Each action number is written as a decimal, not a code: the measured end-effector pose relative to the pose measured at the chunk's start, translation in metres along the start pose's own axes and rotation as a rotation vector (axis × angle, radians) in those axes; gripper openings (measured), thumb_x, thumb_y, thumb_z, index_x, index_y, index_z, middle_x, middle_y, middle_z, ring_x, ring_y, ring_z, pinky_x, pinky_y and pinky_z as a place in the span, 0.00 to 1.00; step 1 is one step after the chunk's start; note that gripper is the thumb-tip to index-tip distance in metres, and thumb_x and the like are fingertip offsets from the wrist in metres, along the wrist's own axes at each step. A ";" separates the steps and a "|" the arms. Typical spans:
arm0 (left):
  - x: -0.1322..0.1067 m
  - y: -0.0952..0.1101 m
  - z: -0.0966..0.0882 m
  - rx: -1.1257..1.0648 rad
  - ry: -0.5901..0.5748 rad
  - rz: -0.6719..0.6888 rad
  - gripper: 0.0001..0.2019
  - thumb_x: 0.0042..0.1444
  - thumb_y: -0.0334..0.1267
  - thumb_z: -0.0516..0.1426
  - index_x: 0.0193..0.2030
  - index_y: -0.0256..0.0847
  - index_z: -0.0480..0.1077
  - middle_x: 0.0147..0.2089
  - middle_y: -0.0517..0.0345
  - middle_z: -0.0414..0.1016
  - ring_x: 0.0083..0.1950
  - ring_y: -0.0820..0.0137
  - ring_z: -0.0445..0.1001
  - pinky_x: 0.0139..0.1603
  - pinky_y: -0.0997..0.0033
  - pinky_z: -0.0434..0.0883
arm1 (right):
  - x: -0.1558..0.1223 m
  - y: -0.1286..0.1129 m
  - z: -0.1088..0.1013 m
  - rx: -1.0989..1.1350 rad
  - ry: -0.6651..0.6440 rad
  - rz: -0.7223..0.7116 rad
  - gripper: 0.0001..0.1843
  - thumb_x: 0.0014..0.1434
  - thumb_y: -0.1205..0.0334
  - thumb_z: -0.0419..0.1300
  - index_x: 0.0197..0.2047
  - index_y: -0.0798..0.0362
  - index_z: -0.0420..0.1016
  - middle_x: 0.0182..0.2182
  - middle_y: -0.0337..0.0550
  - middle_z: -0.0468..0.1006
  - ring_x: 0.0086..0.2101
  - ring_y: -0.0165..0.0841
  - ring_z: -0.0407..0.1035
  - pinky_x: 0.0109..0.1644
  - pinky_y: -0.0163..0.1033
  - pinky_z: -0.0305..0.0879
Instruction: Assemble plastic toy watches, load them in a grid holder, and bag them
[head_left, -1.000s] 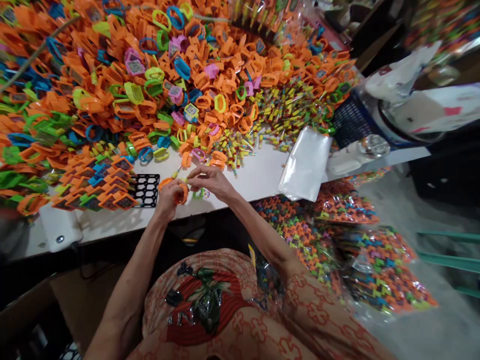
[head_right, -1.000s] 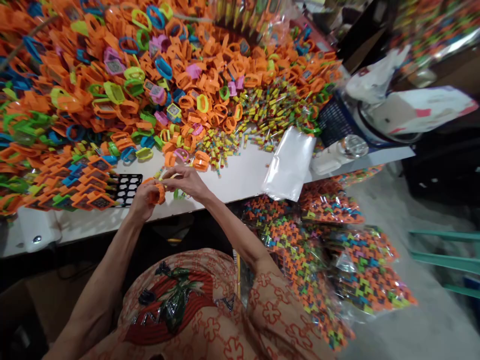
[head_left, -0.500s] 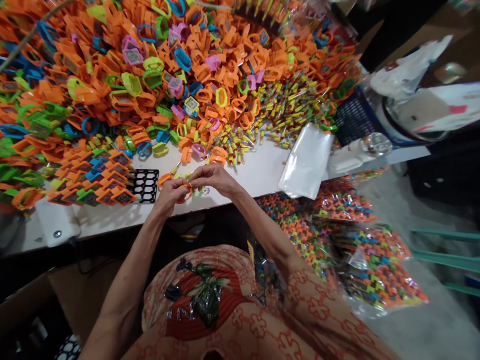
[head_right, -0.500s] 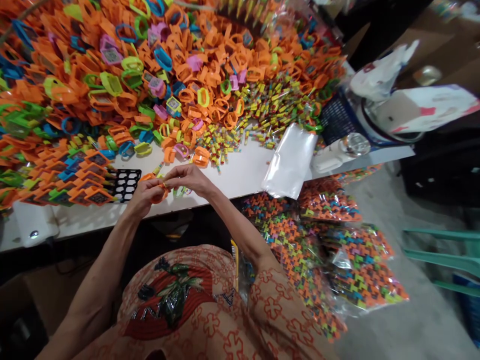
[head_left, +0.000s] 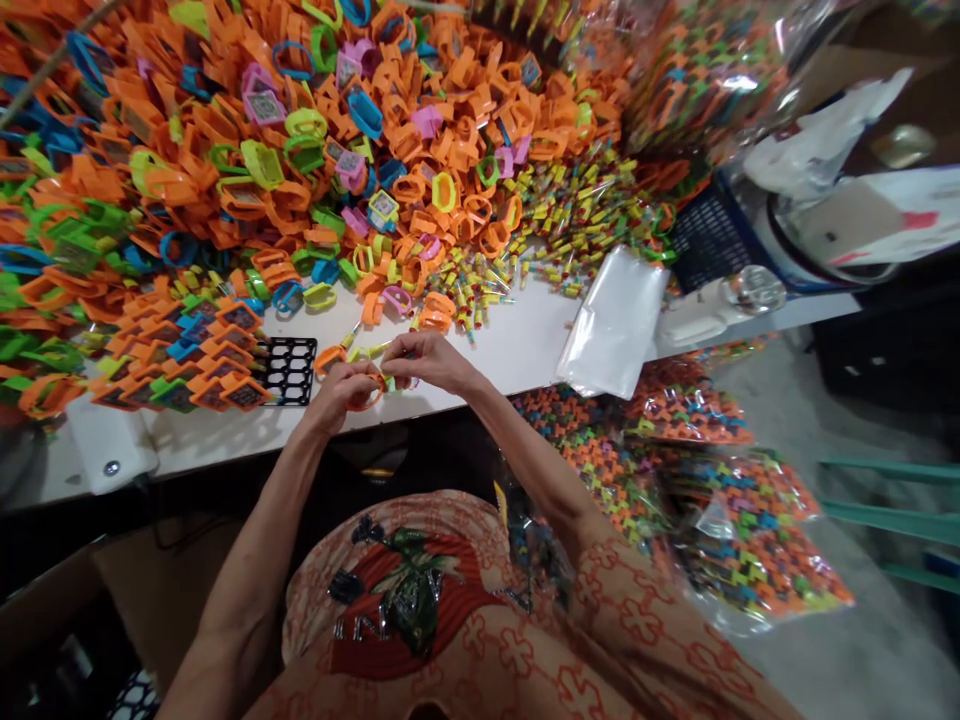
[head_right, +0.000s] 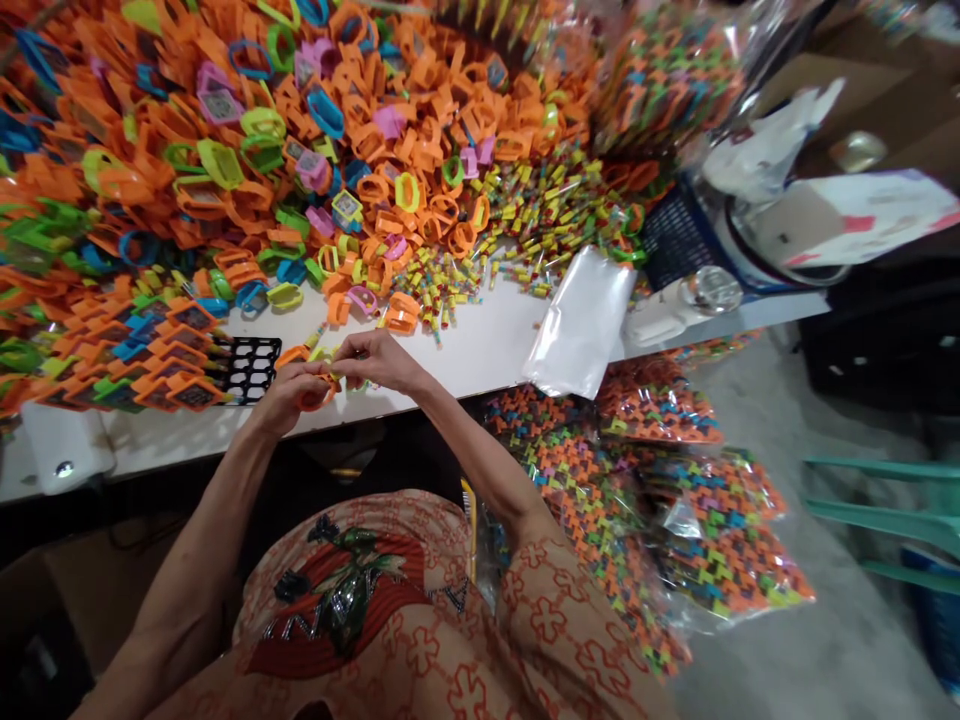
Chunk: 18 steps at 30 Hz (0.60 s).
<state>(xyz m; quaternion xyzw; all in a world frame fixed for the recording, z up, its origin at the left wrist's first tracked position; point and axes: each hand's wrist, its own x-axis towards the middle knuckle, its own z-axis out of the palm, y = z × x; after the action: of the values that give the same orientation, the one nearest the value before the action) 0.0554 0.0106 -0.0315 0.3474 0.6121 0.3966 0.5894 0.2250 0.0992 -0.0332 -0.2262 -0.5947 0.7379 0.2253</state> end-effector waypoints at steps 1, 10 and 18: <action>-0.001 0.000 0.000 0.010 -0.022 -0.009 0.11 0.34 0.45 0.62 0.20 0.39 0.71 0.16 0.65 0.55 0.19 0.79 0.48 0.21 0.74 0.44 | -0.001 0.000 0.001 -0.018 -0.003 -0.007 0.21 0.51 0.47 0.75 0.31 0.58 0.78 0.22 0.37 0.77 0.22 0.25 0.70 0.28 0.31 0.68; 0.003 0.003 0.004 0.064 -0.027 0.043 0.25 0.42 0.61 0.66 0.21 0.41 0.66 0.17 0.66 0.53 0.20 0.79 0.48 0.22 0.74 0.44 | 0.000 0.006 -0.007 0.038 0.109 0.005 0.22 0.49 0.45 0.76 0.30 0.56 0.78 0.21 0.37 0.77 0.22 0.27 0.70 0.28 0.33 0.69; 0.015 0.001 0.001 0.069 -0.009 0.075 0.35 0.47 0.76 0.60 0.19 0.42 0.60 0.17 0.65 0.50 0.20 0.78 0.46 0.23 0.72 0.45 | 0.007 0.001 -0.005 0.071 0.036 0.015 0.25 0.47 0.42 0.77 0.31 0.56 0.78 0.21 0.37 0.78 0.22 0.26 0.70 0.28 0.32 0.69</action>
<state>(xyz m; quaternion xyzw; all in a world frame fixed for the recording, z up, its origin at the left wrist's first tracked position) 0.0549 0.0247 -0.0379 0.3919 0.6093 0.3957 0.5645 0.2221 0.1068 -0.0352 -0.2357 -0.5623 0.7560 0.2382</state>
